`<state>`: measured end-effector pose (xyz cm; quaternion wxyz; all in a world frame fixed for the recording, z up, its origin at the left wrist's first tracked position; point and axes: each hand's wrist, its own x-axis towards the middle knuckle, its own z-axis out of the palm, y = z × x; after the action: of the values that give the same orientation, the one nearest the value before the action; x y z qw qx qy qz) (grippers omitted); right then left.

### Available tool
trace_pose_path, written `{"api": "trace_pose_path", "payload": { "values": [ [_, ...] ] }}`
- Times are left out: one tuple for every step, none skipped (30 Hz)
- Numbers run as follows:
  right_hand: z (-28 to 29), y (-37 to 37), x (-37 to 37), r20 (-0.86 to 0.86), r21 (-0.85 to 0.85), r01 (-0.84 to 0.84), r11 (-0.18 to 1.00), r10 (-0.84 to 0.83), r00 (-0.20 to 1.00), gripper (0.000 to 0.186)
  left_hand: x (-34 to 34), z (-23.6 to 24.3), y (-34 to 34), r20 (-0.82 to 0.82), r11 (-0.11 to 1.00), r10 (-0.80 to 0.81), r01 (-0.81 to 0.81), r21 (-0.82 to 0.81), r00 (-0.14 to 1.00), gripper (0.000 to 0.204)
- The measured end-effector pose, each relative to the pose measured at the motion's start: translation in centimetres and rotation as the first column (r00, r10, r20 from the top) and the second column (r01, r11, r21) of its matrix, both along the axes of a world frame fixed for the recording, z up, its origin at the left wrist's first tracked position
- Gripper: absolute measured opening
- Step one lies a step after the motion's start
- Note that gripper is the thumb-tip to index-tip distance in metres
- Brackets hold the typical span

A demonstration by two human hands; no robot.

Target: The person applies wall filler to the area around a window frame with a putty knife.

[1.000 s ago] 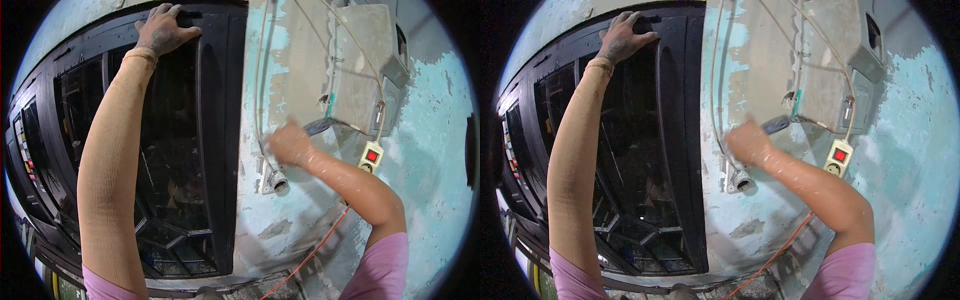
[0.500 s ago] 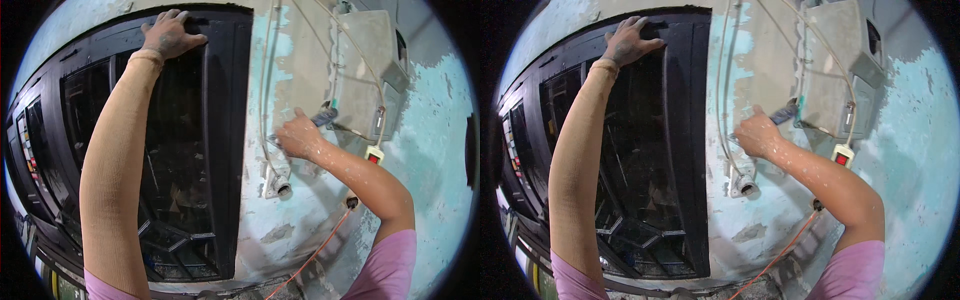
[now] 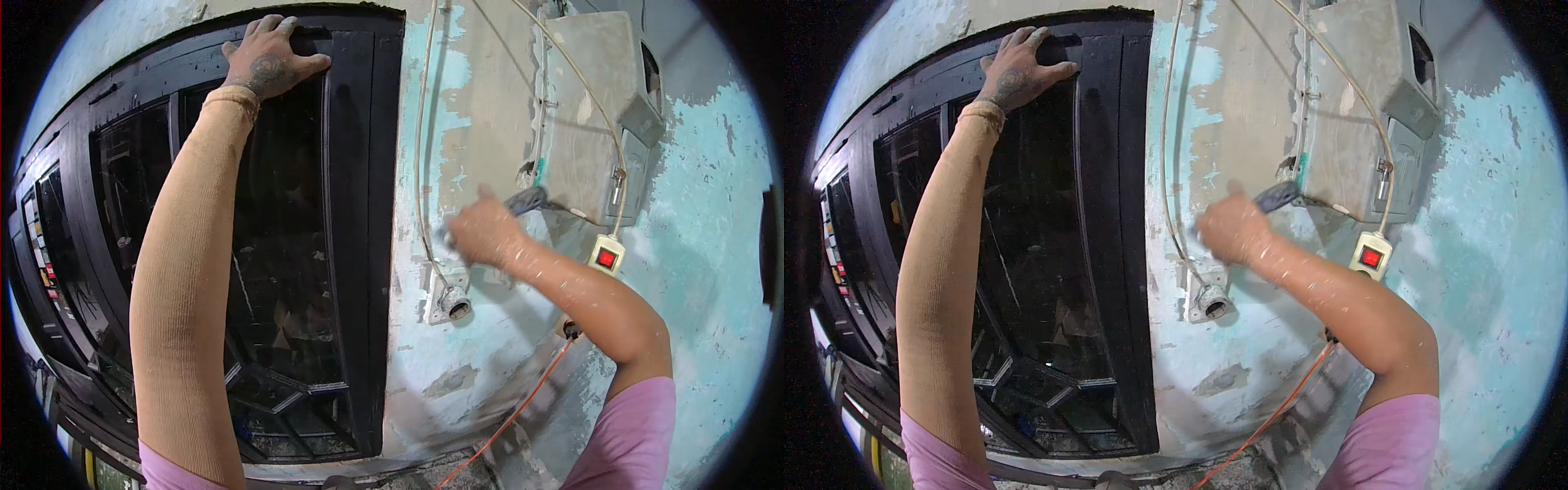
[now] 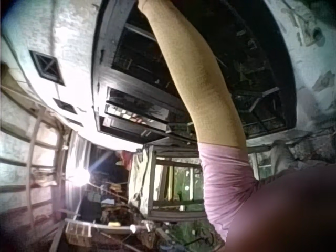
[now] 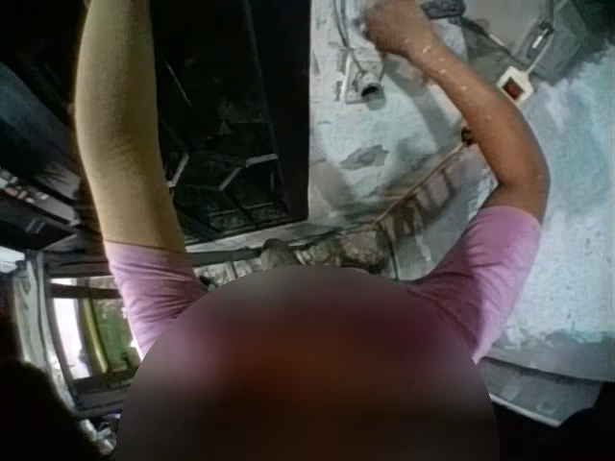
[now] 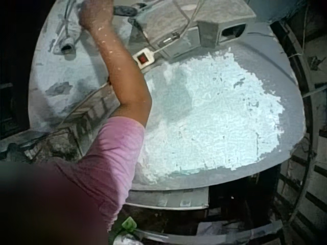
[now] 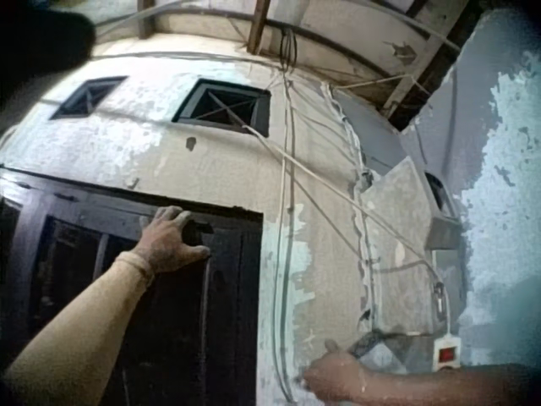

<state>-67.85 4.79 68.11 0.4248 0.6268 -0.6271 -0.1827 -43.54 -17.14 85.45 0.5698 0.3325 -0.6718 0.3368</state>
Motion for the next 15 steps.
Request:
{"api": "trace_pose_path", "payload": {
  "values": [
    [1.0,0.4,0.2,0.064,-0.053,0.038,0.998,-0.035,0.997,0.008,0.4,0.0,-0.3,0.027,1.000,-0.018,0.018,0.006,0.999,0.091],
    [1.4,0.5,0.4,0.130,-0.102,0.080,0.992,-0.066,0.989,0.012,0.6,0.3,-0.6,0.034,1.000,-0.012,0.012,0.013,0.999,0.091],
    [0.4,0.6,0.6,0.154,-0.081,0.049,0.996,-0.036,0.987,0.012,0.6,0.5,-0.7,0.043,1.000,-0.004,0.004,0.008,0.999,0.091],
    [-0.5,0.6,0.6,0.155,-0.081,0.059,0.995,-0.046,0.987,0.012,0.2,0.8,-0.7,0.049,1.000,-0.007,0.007,-0.005,0.999,0.091],
    [-1.6,0.3,0.5,0.120,-0.031,0.039,0.999,-0.035,0.992,0.010,0.2,0.5,-1.1,0.035,0.998,0.013,-0.011,-0.055,0.999,0.091],
    [-1.8,-0.1,0.8,0.083,0.016,0.010,1.000,-0.011,0.996,0.008,0.0,0.5,-1.2,0.034,0.998,0.015,-0.013,-0.059,0.999,0.091],
    [-1.5,-0.2,0.8,0.091,0.023,0.010,1.000,-0.012,0.996,0.009,-0.1,0.5,-1.3,0.038,0.999,0.018,-0.016,-0.041,0.999,0.092],
    [-0.6,0.0,0.6,0.090,0.018,0.008,1.000,-0.010,0.996,0.009,-0.2,0.7,-1.4,0.041,1.000,0.021,-0.020,-0.022,0.999,0.092],
    [0.5,0.3,1.1,0.100,-0.032,0.020,0.999,-0.017,0.995,0.008,0.1,0.6,-1.5,0.045,0.999,0.009,-0.007,-0.040,0.999,0.092],
    [1.0,0.2,1.5,0.110,-0.082,0.033,0.996,-0.024,0.994,0.007,0.2,0.5,-1.7,0.047,0.999,0.016,-0.015,-0.031,0.999,0.092],
    [0.3,0.1,1.9,0.088,-0.109,0.041,0.993,-0.032,0.996,0.009,0.1,0.4,-1.8,0.033,0.998,0.016,-0.014,-0.065,0.999,0.092],
    [-0.3,-0.1,2.4,0.088,-0.104,0.042,0.994,-0.033,0.996,0.009,0.0,0.4,-1.6,0.018,0.995,0.008,-0.006,-0.103,1.000,0.092],
    [-0.8,-0.7,3.2,0.056,0.006,0.030,1.000,-0.030,0.998,0.008,0.2,0.5,-1.5,0.031,0.998,0.010,-0.008,-0.059,0.999,0.093],
    [-1.2,-1.1,3.3,0.025,0.117,0.021,0.993,-0.024,0.999,0.008,0.0,0.4,-1.4,0.030,0.998,0.004,-0.002,-0.062,1.000,0.093],
    [-0.9,-1.4,3.0,0.030,0.077,-0.095,0.992,0.093,0.995,0.009,0.0,0.2,-1.2,0.019,0.998,-0.009,0.010,-0.055,1.000,0.093]
  ]
}}
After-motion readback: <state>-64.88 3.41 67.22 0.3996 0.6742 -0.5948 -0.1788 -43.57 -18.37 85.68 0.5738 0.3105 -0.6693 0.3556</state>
